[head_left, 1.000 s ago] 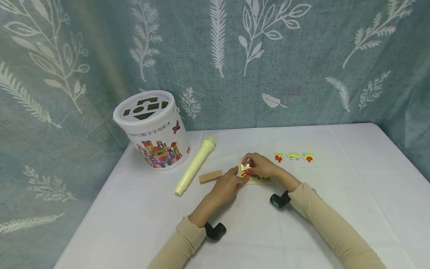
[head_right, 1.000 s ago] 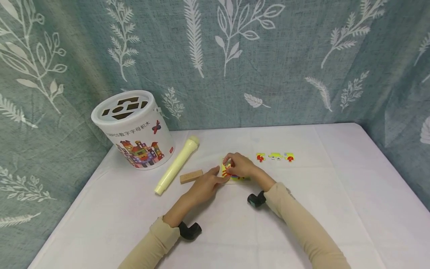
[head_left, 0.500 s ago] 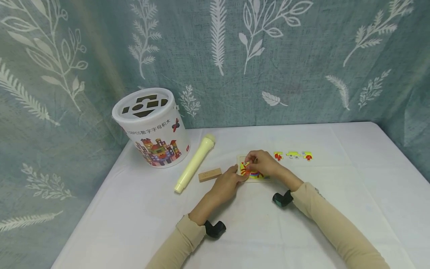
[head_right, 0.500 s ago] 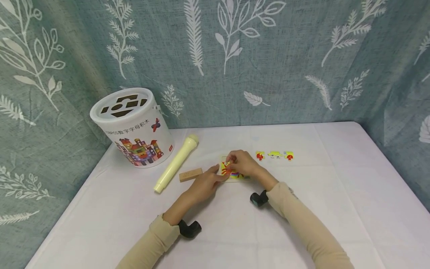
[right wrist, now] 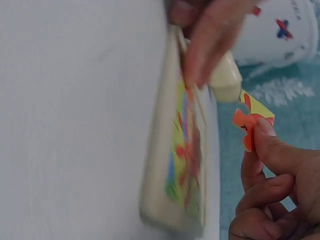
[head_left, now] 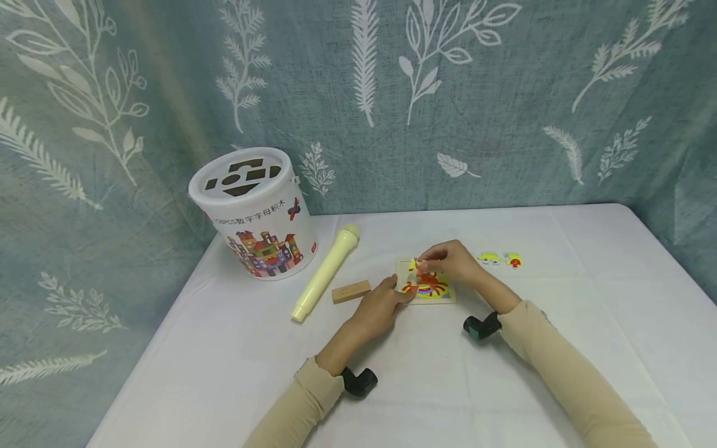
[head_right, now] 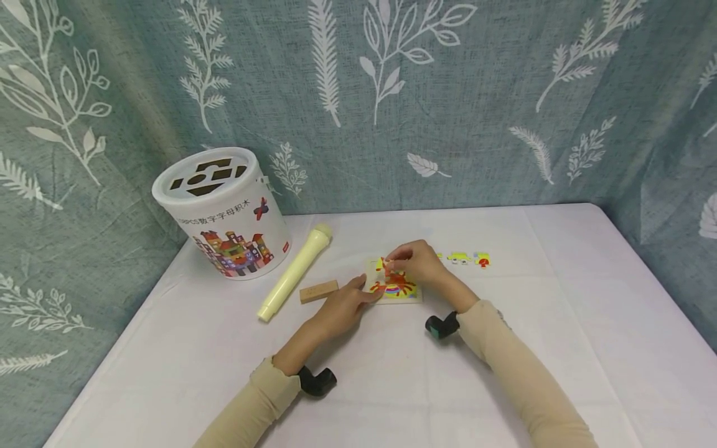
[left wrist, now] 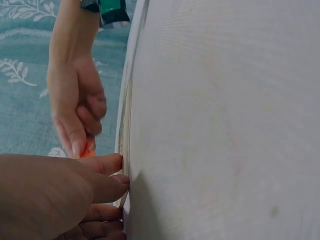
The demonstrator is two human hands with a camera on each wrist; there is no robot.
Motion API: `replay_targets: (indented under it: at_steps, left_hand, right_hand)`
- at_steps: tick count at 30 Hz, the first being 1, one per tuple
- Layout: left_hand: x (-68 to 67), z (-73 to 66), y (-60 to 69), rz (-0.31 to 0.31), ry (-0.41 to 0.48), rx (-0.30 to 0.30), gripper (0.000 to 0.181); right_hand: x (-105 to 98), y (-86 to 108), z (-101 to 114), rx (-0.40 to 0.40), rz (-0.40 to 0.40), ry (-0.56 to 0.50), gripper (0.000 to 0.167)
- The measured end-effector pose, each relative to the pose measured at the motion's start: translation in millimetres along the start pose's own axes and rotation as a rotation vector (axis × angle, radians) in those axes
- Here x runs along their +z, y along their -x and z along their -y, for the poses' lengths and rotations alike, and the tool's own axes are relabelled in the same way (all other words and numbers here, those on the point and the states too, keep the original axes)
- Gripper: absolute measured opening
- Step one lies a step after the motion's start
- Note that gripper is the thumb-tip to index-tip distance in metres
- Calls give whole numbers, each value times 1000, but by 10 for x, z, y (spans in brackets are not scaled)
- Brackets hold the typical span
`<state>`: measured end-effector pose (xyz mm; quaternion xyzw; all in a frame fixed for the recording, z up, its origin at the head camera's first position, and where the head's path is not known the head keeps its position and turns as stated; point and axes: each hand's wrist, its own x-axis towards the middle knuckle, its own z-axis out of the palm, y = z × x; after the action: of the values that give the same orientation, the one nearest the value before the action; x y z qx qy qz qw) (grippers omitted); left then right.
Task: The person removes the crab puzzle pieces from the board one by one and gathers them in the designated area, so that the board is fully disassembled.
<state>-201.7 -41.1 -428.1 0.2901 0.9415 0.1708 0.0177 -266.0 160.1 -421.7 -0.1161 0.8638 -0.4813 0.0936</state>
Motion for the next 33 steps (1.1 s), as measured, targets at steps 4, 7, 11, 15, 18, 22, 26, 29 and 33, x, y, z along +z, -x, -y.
replay_targets:
  at_steps: [4, 7, 11, 15, 18, 22, 26, 29, 33]
  left_hand:
    - [10, -3, 2, -7, -7, 2, 31]
    - [15, -13, 6, -15, -4, -3, 32]
    - [11, -29, 9, -16, 4, -4, 33]
    - [17, -23, 9, -14, 12, -7, 33]
    - [31, -15, 3, -12, 16, -12, 31]
    - [37, -14, -2, -10, 15, -8, 34]
    - [40, -16, 5, -10, 13, -2, 36]
    - [35, -16, 8, -14, 15, -2, 35]
    - [20, -17, 11, -16, 9, -2, 34]
  right_hand:
    - [-220, 86, -92, 57, 4, -17, 26]
    - [-390, 172, -176, 103, 18, 22, 27]
    - [-578, 303, -264, 189, 36, 74, 30]
    - [-670, 406, -348, 224, 64, 104, 29]
    - [-668, 437, -401, 212, 74, 117, 26]
    - [-610, 422, -416, 199, 43, 165, 24]
    - [-558, 403, -406, 194, 0, 230, 23]
    - [-531, 396, -398, 199, -20, 248, 21]
    - [-507, 394, -397, 214, -36, 245, 18]
